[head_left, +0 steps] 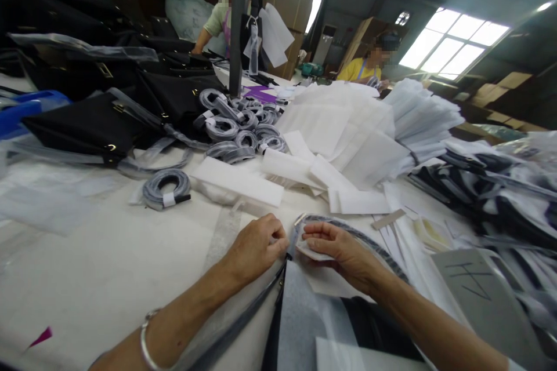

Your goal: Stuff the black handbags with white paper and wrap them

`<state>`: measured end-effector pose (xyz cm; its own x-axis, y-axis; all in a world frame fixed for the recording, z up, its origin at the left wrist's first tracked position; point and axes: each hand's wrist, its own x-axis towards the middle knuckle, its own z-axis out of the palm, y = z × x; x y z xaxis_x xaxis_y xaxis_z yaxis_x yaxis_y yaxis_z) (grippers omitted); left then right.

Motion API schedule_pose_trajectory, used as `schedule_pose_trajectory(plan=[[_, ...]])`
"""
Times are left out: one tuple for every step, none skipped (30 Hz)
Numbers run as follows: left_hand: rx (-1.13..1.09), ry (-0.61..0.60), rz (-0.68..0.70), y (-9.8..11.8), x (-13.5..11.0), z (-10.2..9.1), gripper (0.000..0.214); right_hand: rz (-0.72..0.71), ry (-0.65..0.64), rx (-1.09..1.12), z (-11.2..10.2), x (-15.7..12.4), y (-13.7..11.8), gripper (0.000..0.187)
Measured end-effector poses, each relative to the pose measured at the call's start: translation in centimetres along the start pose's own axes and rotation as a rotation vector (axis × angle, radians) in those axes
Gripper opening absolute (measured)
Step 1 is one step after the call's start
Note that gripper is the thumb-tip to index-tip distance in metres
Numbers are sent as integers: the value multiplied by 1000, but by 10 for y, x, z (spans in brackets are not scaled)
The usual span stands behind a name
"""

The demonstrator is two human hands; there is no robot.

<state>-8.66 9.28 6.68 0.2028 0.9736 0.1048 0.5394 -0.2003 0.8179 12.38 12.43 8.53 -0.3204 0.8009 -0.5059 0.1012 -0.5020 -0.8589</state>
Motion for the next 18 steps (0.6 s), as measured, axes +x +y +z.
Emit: schedule_pose_trajectory(plan=[[-81,-13,-42,1,1,0,12,-37,30,4,1,-4,1,44],[-160,-35,-81,1,2,-1,14,-71,30,9,3,-8,2,42],[-234,-61,-116,1,3,-1,16,-100,4,23,4,-12,2,39],[-302,-89,-146,0,3,-1,19,-125,-43,50,6,-15,1,37],[-366,-110,-170,0,4,-1,21,-144,-102,88,7,-17,0,37],[-428,-121,-188,-1,4,-1,23,-159,-168,130,8,-19,-1,39],[-490,-125,-200,-1,5,-2,24,-173,-228,167,10,-20,-1,43],[-552,-122,-215,-1,5,-2,25,-184,-278,194,10,-20,-1,48],[-613,-115,-234,-1,5,-2,26,-189,-311,207,11,-19,-1,53],[-671,-101,-257,-1,5,-2,27,-189,-323,210,12,-18,0,55],[-724,-85,-283,-1,6,-1,27,-188,-310,206,13,-15,2,53],[-768,-72,-311,-1,6,-1,28,-186,-281,193,15,-13,3,47],[-799,-64,-336,-2,7,0,30,-182,-248,171,16,-9,4,41],[-819,-62,-353,-2,7,1,32,-176,-220,142,18,-6,5,36],[-830,-66,-366,-3,8,2,34,-173,-203,109,20,-3,5,35],[-833,-72,-377,-4,8,3,36,-173,-197,72,22,0,4,35],[-835,-76,-388,-6,9,5,38,-174,-201,29,25,3,3,36],[-843,-75,-398,-8,9,6,39,-178,-210,-19,28,5,1,36]])
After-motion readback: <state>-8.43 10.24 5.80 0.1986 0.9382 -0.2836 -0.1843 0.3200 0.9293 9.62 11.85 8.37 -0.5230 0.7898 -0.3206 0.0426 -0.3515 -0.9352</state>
